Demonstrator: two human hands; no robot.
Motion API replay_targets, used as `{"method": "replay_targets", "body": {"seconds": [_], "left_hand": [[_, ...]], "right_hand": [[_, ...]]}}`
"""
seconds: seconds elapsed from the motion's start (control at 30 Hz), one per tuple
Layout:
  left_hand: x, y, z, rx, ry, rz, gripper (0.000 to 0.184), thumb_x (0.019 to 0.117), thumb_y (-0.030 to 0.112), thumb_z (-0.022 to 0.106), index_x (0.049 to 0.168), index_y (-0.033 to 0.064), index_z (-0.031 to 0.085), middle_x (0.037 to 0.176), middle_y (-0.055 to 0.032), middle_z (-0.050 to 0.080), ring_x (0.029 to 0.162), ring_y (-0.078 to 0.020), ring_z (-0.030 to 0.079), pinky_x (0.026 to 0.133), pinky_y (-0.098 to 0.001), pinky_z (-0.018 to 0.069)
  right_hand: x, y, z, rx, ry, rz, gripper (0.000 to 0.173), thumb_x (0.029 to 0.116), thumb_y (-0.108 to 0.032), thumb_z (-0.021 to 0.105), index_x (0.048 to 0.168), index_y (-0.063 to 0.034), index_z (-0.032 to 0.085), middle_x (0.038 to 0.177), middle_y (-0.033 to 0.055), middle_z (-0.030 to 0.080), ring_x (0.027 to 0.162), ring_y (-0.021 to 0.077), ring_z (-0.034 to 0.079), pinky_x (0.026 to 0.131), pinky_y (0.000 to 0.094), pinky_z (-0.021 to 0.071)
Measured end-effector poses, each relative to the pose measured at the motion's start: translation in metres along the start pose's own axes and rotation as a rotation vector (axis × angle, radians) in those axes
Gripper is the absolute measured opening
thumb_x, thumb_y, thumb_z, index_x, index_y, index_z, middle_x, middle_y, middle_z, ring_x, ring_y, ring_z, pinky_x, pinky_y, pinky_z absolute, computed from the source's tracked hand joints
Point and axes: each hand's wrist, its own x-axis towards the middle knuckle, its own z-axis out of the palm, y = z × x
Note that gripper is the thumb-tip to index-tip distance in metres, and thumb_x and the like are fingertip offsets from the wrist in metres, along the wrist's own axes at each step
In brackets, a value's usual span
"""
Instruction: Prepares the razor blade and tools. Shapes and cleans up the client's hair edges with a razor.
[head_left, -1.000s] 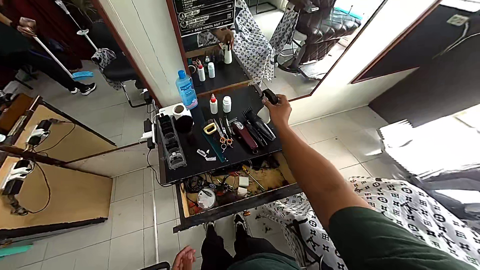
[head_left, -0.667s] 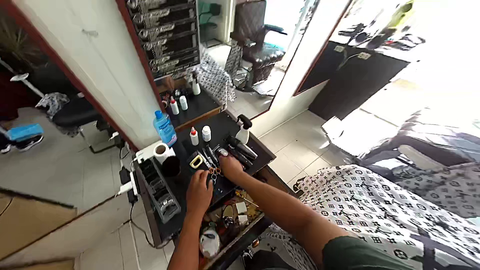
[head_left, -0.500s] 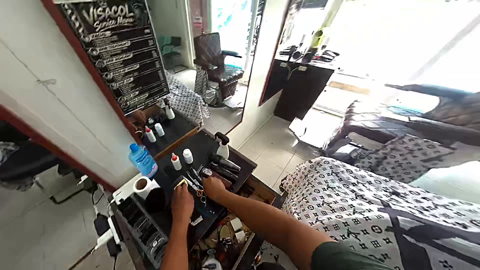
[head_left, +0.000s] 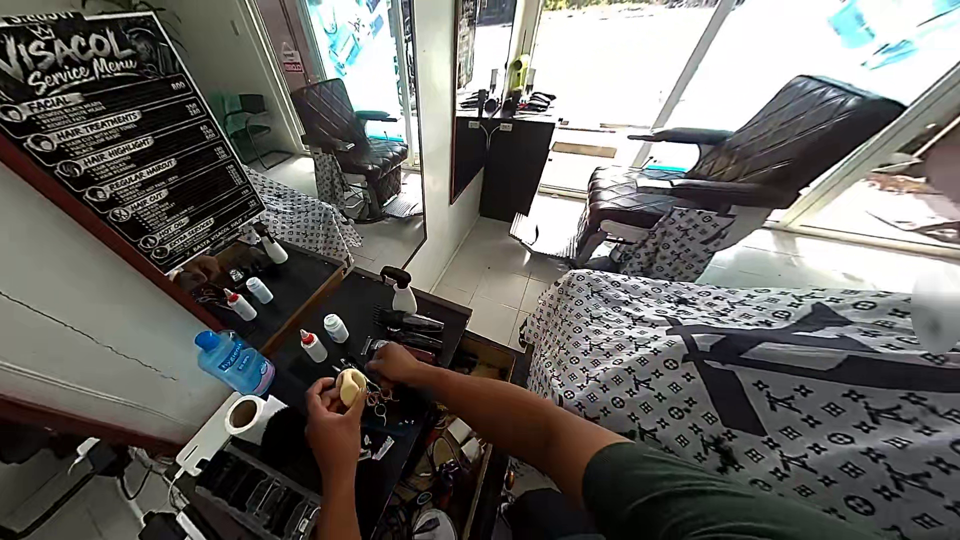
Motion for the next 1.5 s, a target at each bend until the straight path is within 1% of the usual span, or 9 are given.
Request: {"method": "replay_targets", "body": {"seconds": [0.17, 0.37, 0.5, 0.7, 0.87, 1.0, 1.17, 1.4, 1.5], "left_hand": [[-0.074, 0.005, -0.014, -0.764, -0.143, -0.251, 0.032, 0.0985, -0.004, 0.047, 0.129, 0.0061, 0.050, 0.102, -0.0063, 0.077, 0.088, -0.0150, 0.077, 0.057, -0.0256, 0.0607], [-0.152, -0.007, 0.005, -0.680, -0.427, -0.391, 0.045, 0.1071, 0.024, 0.032, 0.138, -0.0017, 0.051, 0.119, -0.0039, 0.070, 0.100, -0.0118, 0.071, 0.075, -0.0284, 0.0607], [-0.175, 0.013, 0.038, -0.603, -0.368, -0.297, 0.048, 0.1106, 0.025, 0.027, 0.116, -0.0051, 0.065, 0.112, -0.0066, 0.077, 0.098, -0.0111, 0.074, 0.083, -0.0284, 0.0607], [-0.218, 0.065, 0.108, -0.485, -0.575, 0.061, 0.044, 0.1072, 0.027, 0.050, 0.131, -0.0095, 0.057, 0.128, -0.0152, 0.068, 0.119, -0.0164, 0.065, 0.106, -0.0358, 0.0512], [-0.281, 0.102, 0.161, -0.463, -0.449, 0.205, 0.043, 0.0886, 0.006, 0.067, 0.130, -0.0067, 0.065, 0.136, -0.0222, 0.062, 0.127, -0.0230, 0.060, 0.105, -0.0364, 0.0504], [-0.321, 0.100, 0.170, -0.092, -0.499, -0.079, 0.103, 0.0739, -0.003, 0.078, 0.163, 0.0113, 0.028, 0.153, -0.0200, 0.047, 0.134, -0.0311, 0.053, 0.098, -0.0437, 0.0540], [-0.339, 0.101, 0.153, -0.901, -0.846, -0.114, 0.028, 0.1038, 0.036, 0.058, 0.100, 0.0105, 0.068, 0.080, 0.0036, 0.073, 0.061, -0.0018, 0.066, 0.051, -0.0172, 0.0515], [-0.287, 0.110, 0.137, -1.255, -1.014, 0.237, 0.057, 0.1021, 0.062, 0.045, 0.096, 0.0114, 0.070, 0.078, 0.0026, 0.070, 0.064, -0.0002, 0.064, 0.056, -0.0154, 0.0502], [-0.273, 0.125, 0.116, -1.390, -1.061, 0.372, 0.057, 0.1027, 0.059, 0.047, 0.098, 0.0073, 0.070, 0.078, -0.0008, 0.071, 0.068, -0.0022, 0.066, 0.063, -0.0172, 0.0525]], "right_hand": [[-0.085, 0.020, -0.014, 0.544, 0.072, -0.194, 0.021, 0.1064, -0.017, 0.055, 0.106, 0.0031, 0.062, 0.073, 0.0014, 0.065, 0.054, 0.0068, 0.058, 0.053, 0.0230, 0.0514], [-0.223, 0.096, 0.004, 0.149, 0.222, -0.528, 0.016, 0.0926, -0.006, 0.069, 0.099, 0.0087, 0.069, 0.073, 0.0087, 0.068, 0.059, 0.0091, 0.064, 0.059, 0.0255, 0.0567], [-0.264, 0.158, 0.009, -0.114, 0.370, -0.905, 0.012, 0.0823, -0.004, 0.076, 0.090, 0.0028, 0.070, 0.078, 0.0148, 0.069, 0.067, 0.0162, 0.067, 0.064, 0.0253, 0.0566], [-0.336, 0.187, -0.040, 0.470, 0.018, -0.376, 0.041, 0.1096, -0.027, 0.042, 0.138, 0.0014, 0.049, 0.099, 0.0033, 0.072, 0.082, 0.0096, 0.069, 0.076, 0.0302, 0.0589], [-0.397, 0.239, -0.067, 0.573, 0.494, -0.420, 0.018, 0.1076, -0.016, 0.044, 0.107, -0.0151, 0.062, 0.099, -0.0045, 0.074, 0.090, 0.0087, 0.071, 0.082, 0.0289, 0.0606], [-0.427, 0.263, -0.105, 0.765, 0.609, -0.534, 0.019, 0.1095, -0.018, 0.044, 0.106, -0.0212, 0.063, 0.102, 0.0002, 0.077, 0.091, 0.0159, 0.076, 0.084, 0.0316, 0.0631], [-0.424, 0.273, -0.125, 0.171, 0.398, -0.392, 0.022, 0.1048, -0.013, 0.049, 0.104, -0.0002, 0.066, 0.077, -0.0070, 0.067, 0.059, -0.0044, 0.057, 0.057, 0.0135, 0.0505], [-0.404, 0.228, -0.135, 0.936, -0.345, -0.491, 0.027, 0.1052, -0.037, 0.053, 0.100, -0.0231, 0.076, 0.069, -0.0109, 0.066, 0.053, -0.0047, 0.055, 0.049, 0.0123, 0.0449], [-0.382, 0.210, -0.125, 0.488, -0.074, -0.215, 0.028, 0.1054, -0.018, 0.044, 0.089, -0.0178, 0.067, 0.061, -0.0097, 0.063, 0.045, -0.0039, 0.049, 0.043, 0.0133, 0.0417]]}}
